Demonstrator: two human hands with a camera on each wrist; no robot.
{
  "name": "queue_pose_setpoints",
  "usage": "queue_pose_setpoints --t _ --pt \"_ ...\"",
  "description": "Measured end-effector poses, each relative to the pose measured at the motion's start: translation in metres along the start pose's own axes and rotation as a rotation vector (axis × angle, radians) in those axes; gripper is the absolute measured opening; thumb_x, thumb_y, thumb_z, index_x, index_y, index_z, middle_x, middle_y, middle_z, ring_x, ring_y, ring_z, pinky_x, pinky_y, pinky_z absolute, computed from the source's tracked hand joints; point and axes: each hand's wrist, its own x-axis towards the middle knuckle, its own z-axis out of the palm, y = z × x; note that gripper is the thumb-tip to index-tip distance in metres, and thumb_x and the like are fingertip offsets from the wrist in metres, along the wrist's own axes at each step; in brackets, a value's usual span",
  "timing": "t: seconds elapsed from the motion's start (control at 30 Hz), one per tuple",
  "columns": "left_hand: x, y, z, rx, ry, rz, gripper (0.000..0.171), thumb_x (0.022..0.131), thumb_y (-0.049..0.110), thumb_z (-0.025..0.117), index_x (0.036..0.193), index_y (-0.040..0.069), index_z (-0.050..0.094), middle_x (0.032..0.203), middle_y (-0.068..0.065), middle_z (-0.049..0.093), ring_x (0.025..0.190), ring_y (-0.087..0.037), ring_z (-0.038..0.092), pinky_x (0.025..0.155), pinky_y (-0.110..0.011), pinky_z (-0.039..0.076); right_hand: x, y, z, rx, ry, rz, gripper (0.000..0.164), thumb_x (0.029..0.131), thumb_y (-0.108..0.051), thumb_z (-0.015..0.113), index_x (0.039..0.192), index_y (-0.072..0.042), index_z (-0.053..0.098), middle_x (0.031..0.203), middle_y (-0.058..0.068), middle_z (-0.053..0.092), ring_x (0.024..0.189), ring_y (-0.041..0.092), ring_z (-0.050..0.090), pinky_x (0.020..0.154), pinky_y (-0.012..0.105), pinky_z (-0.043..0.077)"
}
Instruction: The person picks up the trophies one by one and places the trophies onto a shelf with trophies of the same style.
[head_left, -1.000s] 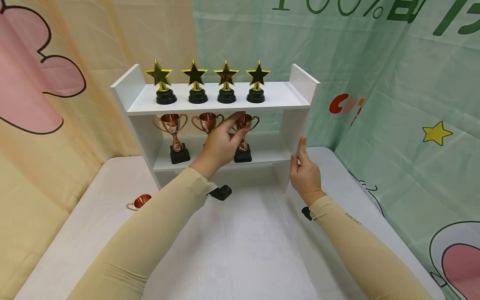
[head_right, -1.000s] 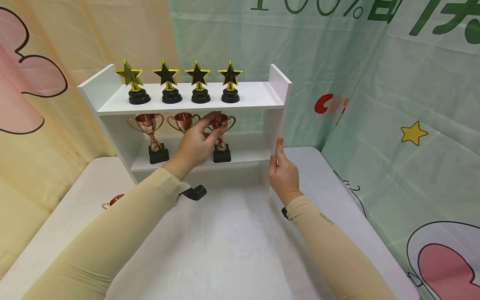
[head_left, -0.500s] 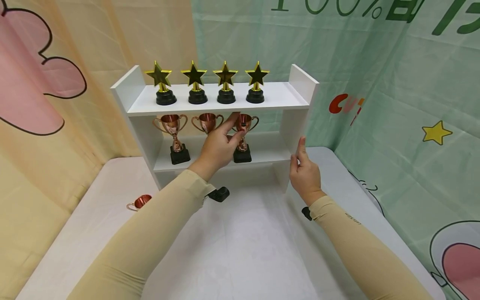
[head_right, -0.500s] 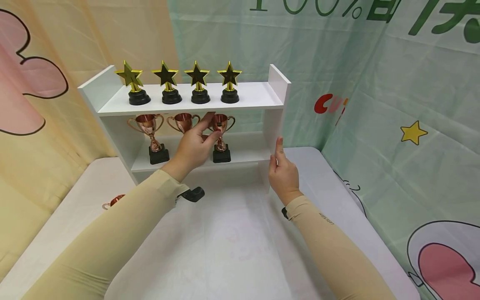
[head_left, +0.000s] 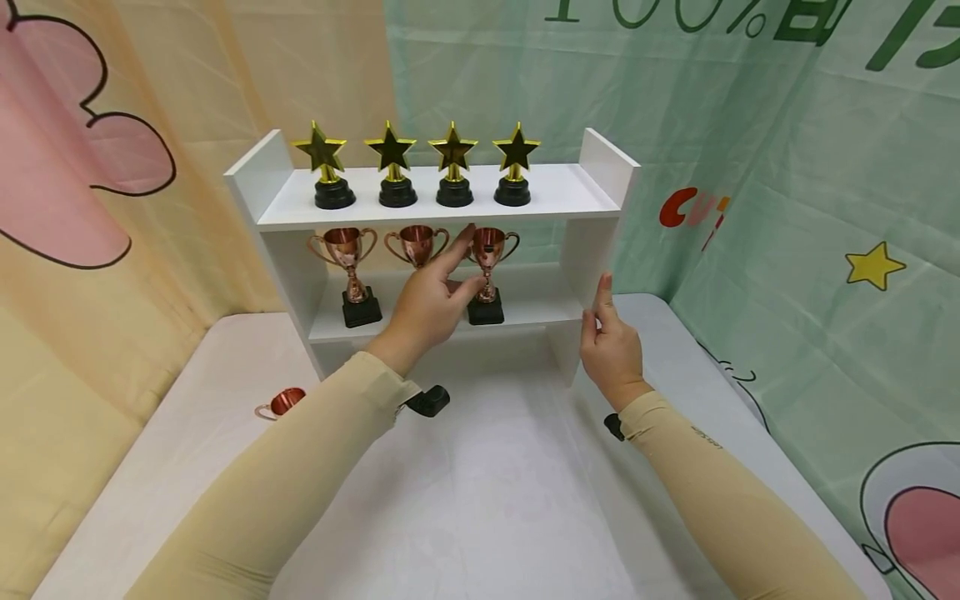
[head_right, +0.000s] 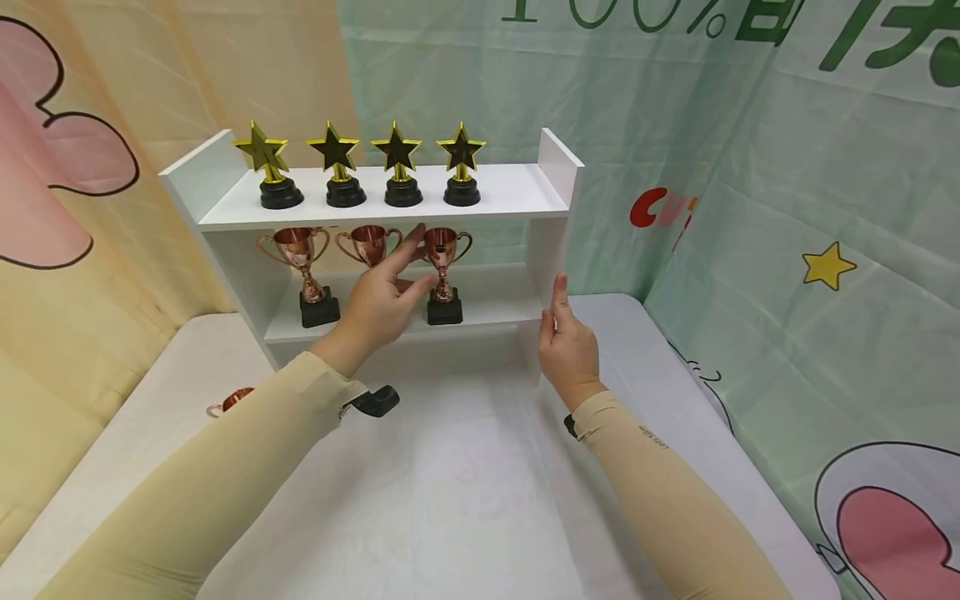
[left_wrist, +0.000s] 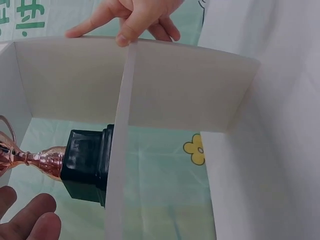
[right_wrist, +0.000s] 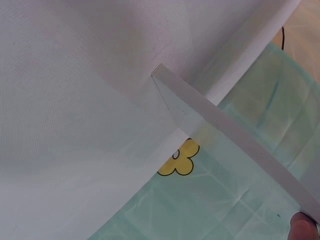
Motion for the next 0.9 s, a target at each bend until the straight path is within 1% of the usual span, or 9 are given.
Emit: queue_pose_setpoints --t 0.03,0.1,0.17,0.2,0.37,0.5,0.63,0.8,0.9 --pt "-0.002 -0.001 0.0 0.008 -0.003 -0.002 0.071 0.108 0.039 0.06 0.162 0.056 0.018 0.171 0.014 0.031 0.111 -0.021 0.075 0.086 -0.042 0.061 0.0 0.0 0.0 -0.001 0.003 0.0 0.068 0.107 -0.012 0.058 0.166 -0.012 0.026 0.081 0.027 0.073 0.044 0.033 0.054 0.055 0.051 0.056" --pt "-0.005 -0.002 -0.001 0.015 -0.004 0.004 0.071 0.107 0.04 0.061 0.162 0.055 0.019 0.171 0.012 0.031 0.112 -0.022 0.075 0.089 -0.043 0.061 0.0 0.001 0.0 0.002 0.005 0.004 0.068 0.107 -0.012 0.059 0.166 -0.012 0.027 0.075 0.026 0.07 0.044 0.032 0.054 0.054 0.051 0.056" --pt "-0.009 -0.004 -0.003 0.021 -0.005 0.01 0.071 0.107 0.04 0.062 0.163 0.052 0.02 0.171 0.009 0.033 0.111 -0.021 0.075 0.087 -0.042 0.061 -0.001 0.001 0.0 0.002 0.004 0.008 0.067 0.107 -0.012 0.059 0.166 -0.012 0.027 0.069 0.024 0.066 0.043 0.031 0.053 0.054 0.051 0.056" --pt "-0.011 -0.005 -0.004 0.02 -0.002 0.018 0.071 0.107 0.039 0.062 0.164 0.05 0.021 0.171 0.006 0.036 0.109 -0.021 0.076 0.084 -0.041 0.061 -0.001 0.001 0.0 0.002 0.003 0.01 0.067 0.107 -0.012 0.059 0.166 -0.012 0.027 0.068 0.023 0.065 0.043 0.031 0.052 0.054 0.051 0.056" --pt "-0.023 -0.012 -0.009 0.03 0.025 0.058 0.071 0.106 0.032 0.065 0.166 0.041 0.028 0.163 -0.005 0.05 0.102 -0.019 0.076 0.074 -0.038 0.059 0.0 0.001 0.0 -0.004 -0.003 0.017 0.067 0.107 -0.013 0.059 0.166 -0.012 0.028 0.068 0.024 0.066 0.045 0.033 0.055 0.056 0.052 0.057" --pt "-0.034 -0.016 -0.015 0.07 0.027 0.089 0.074 0.104 0.03 0.069 0.166 0.039 0.029 0.158 -0.007 0.055 0.104 -0.019 0.077 0.08 -0.04 0.063 0.0 0.001 -0.001 -0.005 -0.011 0.029 0.067 0.107 -0.013 0.058 0.166 -0.013 0.027 0.067 0.024 0.064 0.046 0.034 0.055 0.056 0.052 0.057" --pt "-0.046 -0.017 -0.021 0.105 0.013 0.119 0.076 0.102 0.029 0.072 0.166 0.036 0.031 0.157 -0.01 0.055 0.107 -0.022 0.078 0.089 -0.044 0.064 0.0 0.0 -0.001 -0.006 -0.014 0.031 0.067 0.107 -0.013 0.058 0.166 -0.012 0.027 0.07 0.026 0.066 0.049 0.036 0.059 0.058 0.053 0.058" --pt "-0.064 -0.016 -0.031 0.148 -0.015 0.136 0.075 0.102 0.033 0.072 0.166 0.036 0.032 0.158 -0.008 0.054 0.109 -0.023 0.077 0.086 -0.04 0.065 0.0 -0.001 -0.001 -0.009 -0.014 0.023 0.066 0.107 -0.013 0.058 0.166 -0.011 0.028 0.076 0.028 0.068 0.052 0.037 0.061 0.059 0.053 0.058" --pt "-0.076 -0.015 -0.039 0.164 -0.034 0.141 0.076 0.101 0.031 0.072 0.166 0.032 0.033 0.155 -0.009 0.057 0.115 -0.025 0.075 0.086 -0.04 0.065 0.0 -0.001 0.0 -0.012 -0.012 0.018 0.066 0.107 -0.013 0.058 0.166 -0.01 0.028 0.077 0.028 0.069 0.051 0.037 0.061 0.058 0.053 0.058"
